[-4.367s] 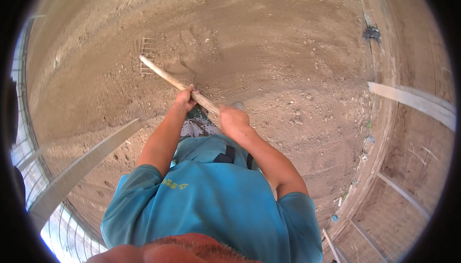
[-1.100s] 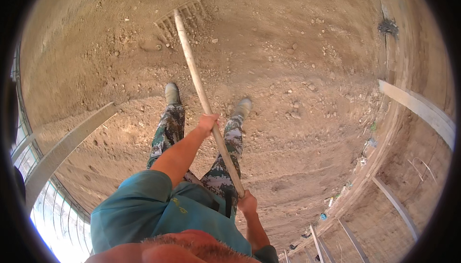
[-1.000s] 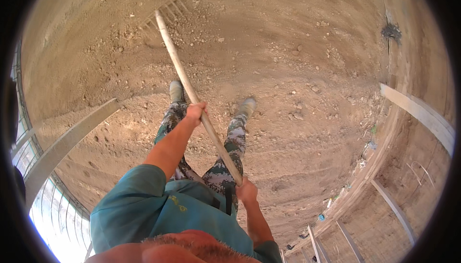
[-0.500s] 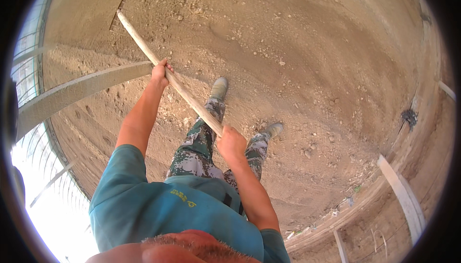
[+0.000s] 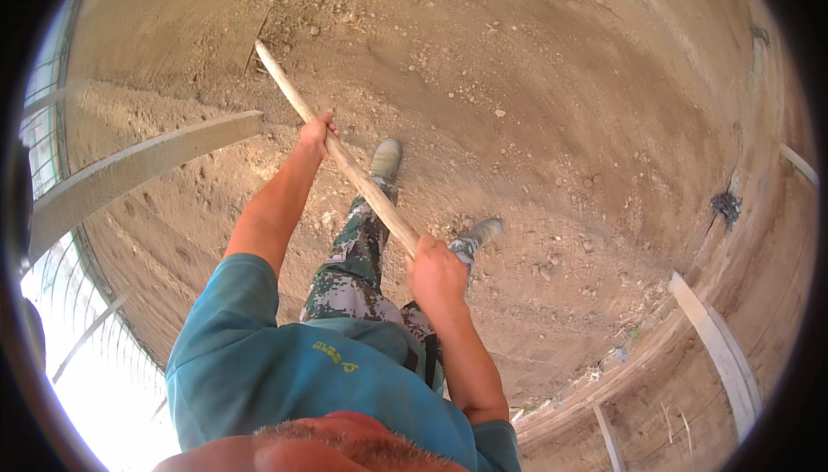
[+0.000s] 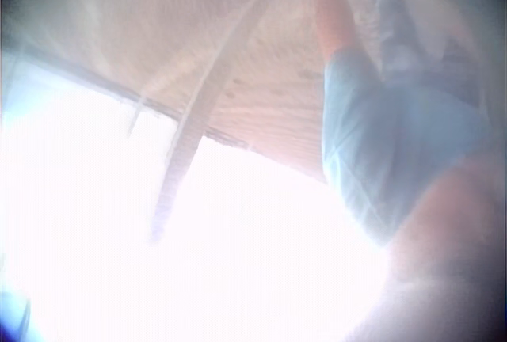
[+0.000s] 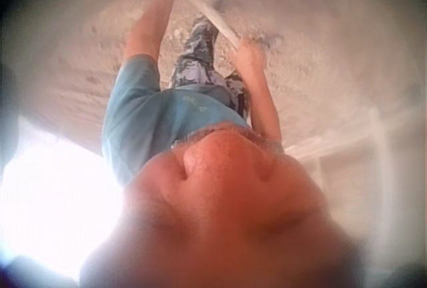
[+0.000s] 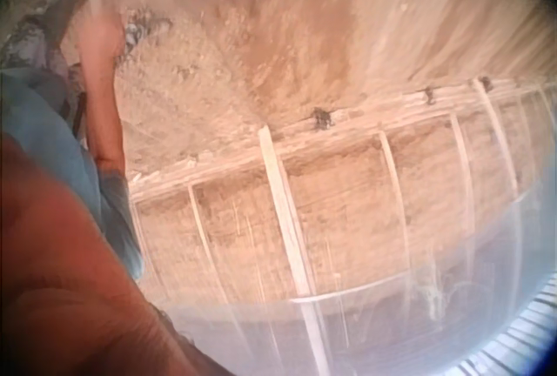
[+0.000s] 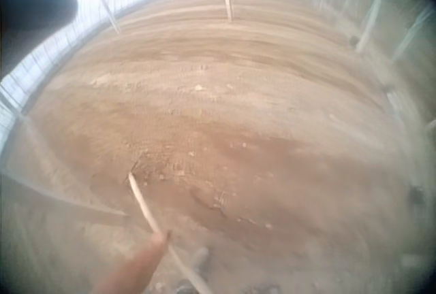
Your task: The person uses a rake to level and smooth a circular patch of soil inside a fenced enclosure. The person repeatedly pulls the rake across the ground, breaking up clumps and evening the surface.
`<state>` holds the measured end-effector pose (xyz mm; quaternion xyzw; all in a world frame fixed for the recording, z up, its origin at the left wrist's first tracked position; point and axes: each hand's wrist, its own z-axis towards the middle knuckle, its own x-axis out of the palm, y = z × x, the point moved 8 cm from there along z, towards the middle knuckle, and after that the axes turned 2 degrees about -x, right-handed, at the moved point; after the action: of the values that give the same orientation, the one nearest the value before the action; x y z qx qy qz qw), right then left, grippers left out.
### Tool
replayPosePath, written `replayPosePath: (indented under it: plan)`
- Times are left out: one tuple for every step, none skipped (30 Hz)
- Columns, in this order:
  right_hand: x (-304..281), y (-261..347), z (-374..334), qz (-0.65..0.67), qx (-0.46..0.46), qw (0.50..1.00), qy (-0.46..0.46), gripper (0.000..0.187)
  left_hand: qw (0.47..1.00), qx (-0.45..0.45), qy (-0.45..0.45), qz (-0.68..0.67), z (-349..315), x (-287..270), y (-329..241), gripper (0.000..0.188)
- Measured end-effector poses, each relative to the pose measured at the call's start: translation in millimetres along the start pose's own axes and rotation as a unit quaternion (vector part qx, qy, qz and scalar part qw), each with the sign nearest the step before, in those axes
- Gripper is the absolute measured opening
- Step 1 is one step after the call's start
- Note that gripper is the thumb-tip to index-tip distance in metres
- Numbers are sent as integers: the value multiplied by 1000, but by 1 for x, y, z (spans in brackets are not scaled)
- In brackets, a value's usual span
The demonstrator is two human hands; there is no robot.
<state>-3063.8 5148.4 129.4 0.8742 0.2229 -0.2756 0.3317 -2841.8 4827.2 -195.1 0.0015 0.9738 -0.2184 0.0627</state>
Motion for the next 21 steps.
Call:
replayPosePath:
  plan:
    - [0,-21,-19,5,11,1000,-6,37,1000,-21,7,-4,-5,11,22,19]
    - [2,-45,-38,13,27,999,-12,38,999,-40,13,-8,-17,22,48,21]
    - [7,-72,-56,21,42,999,-17,40,998,-59,18,-12,-30,34,77,24]
    - [12,-98,-77,30,61,997,-22,41,997,-76,12,-3,-49,50,108,25]
    - [18,-126,-101,33,98,994,-20,41,995,-95,11,10,-71,72,140,27]
    - [23,-152,-121,35,112,993,-11,41,994,-106,15,-3,-81,73,169,30]
    - [28,-178,-144,38,133,990,-8,41,993,-113,-3,-14,-85,76,202,22]
    - [32,-203,-166,38,149,988,-10,40,994,-111,-2,6,-96,85,231,24]
    - [40,-226,-193,40,169,985,-8,39,993,-111,-1,29,-112,89,263,25]
    - [48,-249,-221,41,191,981,-10,38,992,-123,2,29,-133,97,293,26]
    - [56,-270,-250,45,208,977,-27,38,991,-134,8,29,-155,106,322,27]
    - [65,-290,-280,50,225,972,-43,38,988,-149,9,31,-179,114,351,27]
    - [76,-306,-310,56,242,967,-60,38,986,-163,10,32,-201,120,378,28]
    - [86,-321,-341,62,251,963,-72,37,983,-180,6,44,-221,121,406,28]
    - [95,-337,-368,66,258,960,-85,36,979,-194,4,53,-238,124,432,27]
    - [105,-349,-398,69,272,954,-101,35,974,-213,18,72,-258,130,461,27]
    - [117,-360,-428,55,296,948,-105,32,968,-231,30,91,-278,132,489,27]
    - [127,-371,-451,42,316,943,-97,30,962,-252,29,106,-293,129,514,27]
    - [142,-377,-478,27,341,934,-101,28,956,-259,38,130,-308,132,535,28]
    - [159,-382,-497,22,353,929,-104,28,952,-262,45,149,-322,136,549,29]
    - [178,-385,-516,15,369,923,-108,28,947,-268,55,169,-333,143,562,30]
